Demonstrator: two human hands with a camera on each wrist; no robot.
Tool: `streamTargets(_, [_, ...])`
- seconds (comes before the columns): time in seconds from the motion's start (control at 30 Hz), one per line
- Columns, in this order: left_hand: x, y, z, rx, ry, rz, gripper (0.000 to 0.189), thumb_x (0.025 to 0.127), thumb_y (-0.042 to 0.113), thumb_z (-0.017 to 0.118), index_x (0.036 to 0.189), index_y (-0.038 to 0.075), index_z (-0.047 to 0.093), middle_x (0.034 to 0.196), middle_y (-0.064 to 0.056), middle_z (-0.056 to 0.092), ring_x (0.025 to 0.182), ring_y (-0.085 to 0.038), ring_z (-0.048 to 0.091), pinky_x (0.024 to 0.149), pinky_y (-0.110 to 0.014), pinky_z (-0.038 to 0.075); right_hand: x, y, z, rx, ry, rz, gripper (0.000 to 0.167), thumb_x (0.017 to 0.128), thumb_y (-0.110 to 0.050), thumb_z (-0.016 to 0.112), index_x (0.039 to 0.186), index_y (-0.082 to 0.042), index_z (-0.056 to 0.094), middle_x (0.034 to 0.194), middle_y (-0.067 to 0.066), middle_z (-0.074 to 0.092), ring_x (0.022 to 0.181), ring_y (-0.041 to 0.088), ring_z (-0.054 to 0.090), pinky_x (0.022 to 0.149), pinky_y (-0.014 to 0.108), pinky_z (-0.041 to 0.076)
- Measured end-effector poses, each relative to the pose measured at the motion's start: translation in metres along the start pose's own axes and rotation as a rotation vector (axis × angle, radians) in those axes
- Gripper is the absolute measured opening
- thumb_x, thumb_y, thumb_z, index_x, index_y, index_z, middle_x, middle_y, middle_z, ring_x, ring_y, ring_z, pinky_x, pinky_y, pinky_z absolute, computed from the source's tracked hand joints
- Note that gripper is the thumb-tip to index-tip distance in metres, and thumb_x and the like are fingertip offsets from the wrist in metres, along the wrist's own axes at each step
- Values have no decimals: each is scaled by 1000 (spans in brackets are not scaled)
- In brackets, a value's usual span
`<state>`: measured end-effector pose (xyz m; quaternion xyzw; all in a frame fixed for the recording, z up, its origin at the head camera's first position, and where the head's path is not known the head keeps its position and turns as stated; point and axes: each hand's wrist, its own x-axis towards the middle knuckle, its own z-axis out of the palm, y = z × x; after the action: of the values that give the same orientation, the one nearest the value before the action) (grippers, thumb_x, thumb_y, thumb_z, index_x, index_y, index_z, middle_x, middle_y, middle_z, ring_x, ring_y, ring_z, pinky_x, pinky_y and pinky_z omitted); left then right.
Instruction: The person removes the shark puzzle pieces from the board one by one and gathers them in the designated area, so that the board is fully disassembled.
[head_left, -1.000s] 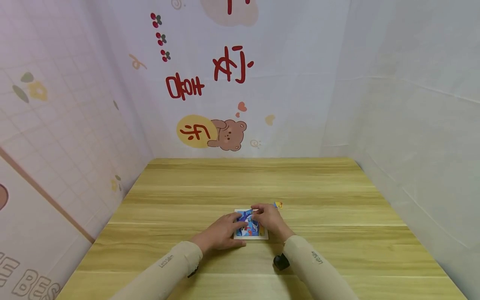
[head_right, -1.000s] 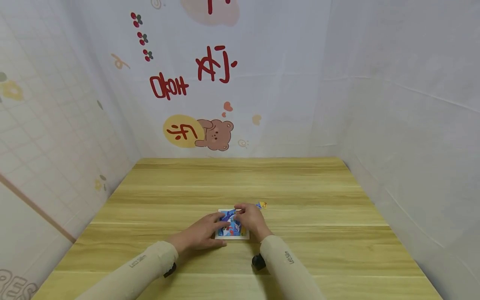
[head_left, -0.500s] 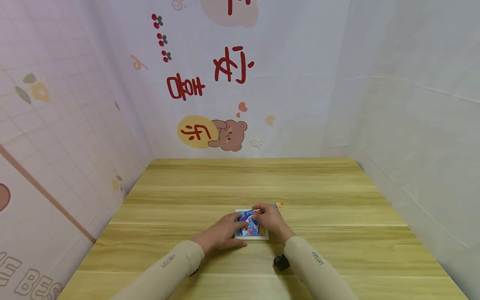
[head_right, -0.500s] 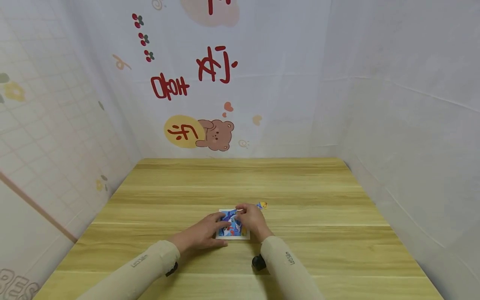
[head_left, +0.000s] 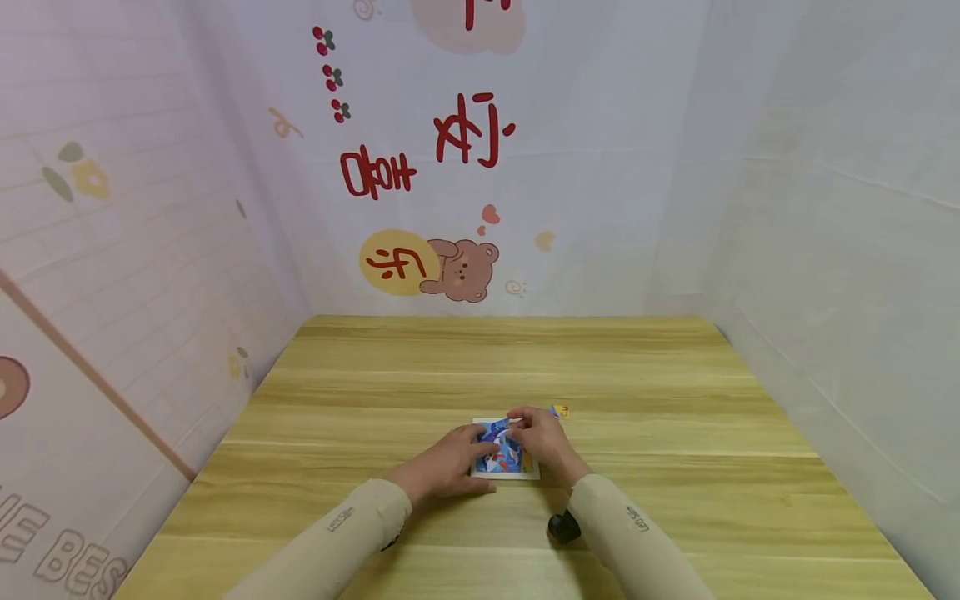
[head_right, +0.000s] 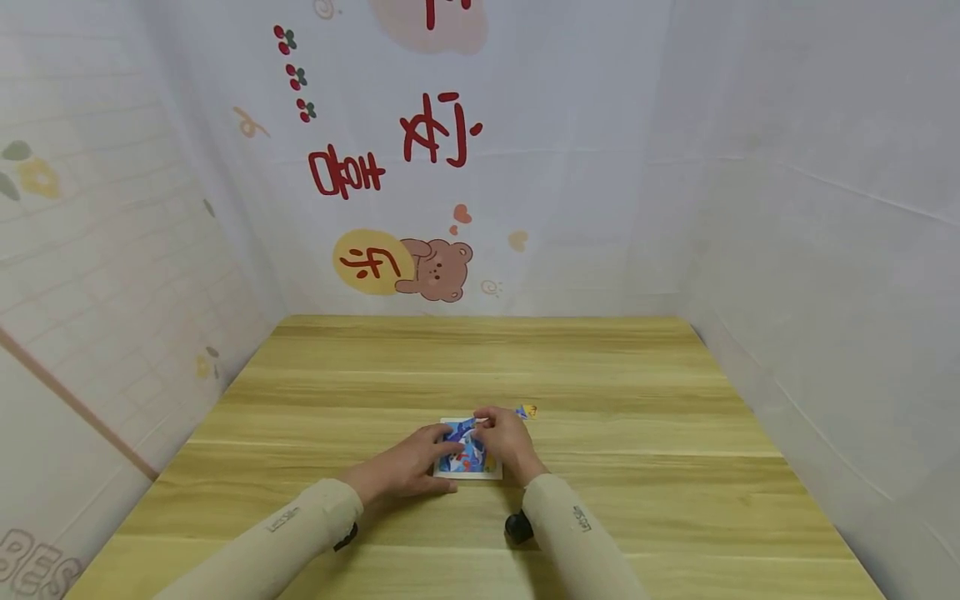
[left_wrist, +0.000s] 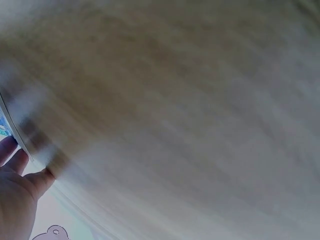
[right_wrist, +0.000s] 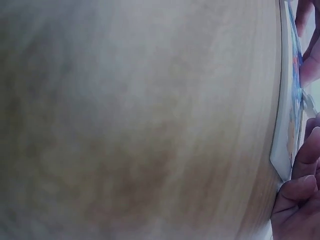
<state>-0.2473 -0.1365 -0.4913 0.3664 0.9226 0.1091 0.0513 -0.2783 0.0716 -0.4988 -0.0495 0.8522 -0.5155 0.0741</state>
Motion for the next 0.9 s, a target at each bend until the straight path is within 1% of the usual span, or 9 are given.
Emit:
streamTargets(0.17, [1,1,0,-11,-13,-6,63,91,51,67,141,15,56,147,-19,42,136,-35,40,111,-47,33,0,5,-12,173,5,46,34,94,3,59,128,4,62,88,9,60,70,18,56,63,28,49])
streamTargets(0.27, [1,2,-1,-21,-19,-18,63,90,52,68,141,16,56,147,-19,42,136,-36,40,111,-48,33,1,7,-22,216,8,54,33,96,3,58,129,4,60,89,10,60,72,20,56,65,29,51])
streamTargets(0.37, [2,2,-2,-30,-28,-33,63,90,52,68,142,17,56,148,-18,41,136,-36,39,112,-48,32,1,8,-33,228,6,46,33,97,1,59,130,4,59,92,10,59,76,21,56,67,30,50])
streamTargets(0.5, [1,2,-1,-29,-33,-41,64,90,52,67,143,18,55,149,-16,40,137,-34,39,113,-47,31,4,12,-47,208,-5,39,34,97,-4,61,131,1,60,94,10,60,76,21,57,65,30,48])
streamTargets(0.57, [0,1,-1,-29,-36,-42,64,91,52,67,143,19,54,150,-16,40,138,-34,38,113,-47,31,5,16,-56,202,3,43,34,97,-6,62,131,0,61,94,9,61,76,20,58,66,31,48])
streamTargets(0.67, [-1,1,0,-30,-37,-42,64,90,52,68,143,19,54,150,-16,39,138,-34,37,113,-47,30,6,23,-72,186,24,38,35,98,-6,60,132,1,59,96,10,61,78,21,59,69,33,50])
streamTargets(0.73, [-2,2,-1,-32,-40,-45,64,90,52,68,144,19,54,151,-15,39,139,-34,37,113,-47,30,4,28,-84,176,40,53,37,98,-8,60,134,1,57,99,10,62,80,21,59,72,35,50])
streamTargets(0.9, [-4,3,-1,-29,-42,-52,65,91,52,67,144,20,53,151,-15,39,139,-34,37,113,-47,30,0,43,-110,155,36,86,44,100,-12,59,141,1,50,108,13,61,86,24,60,73,35,50])
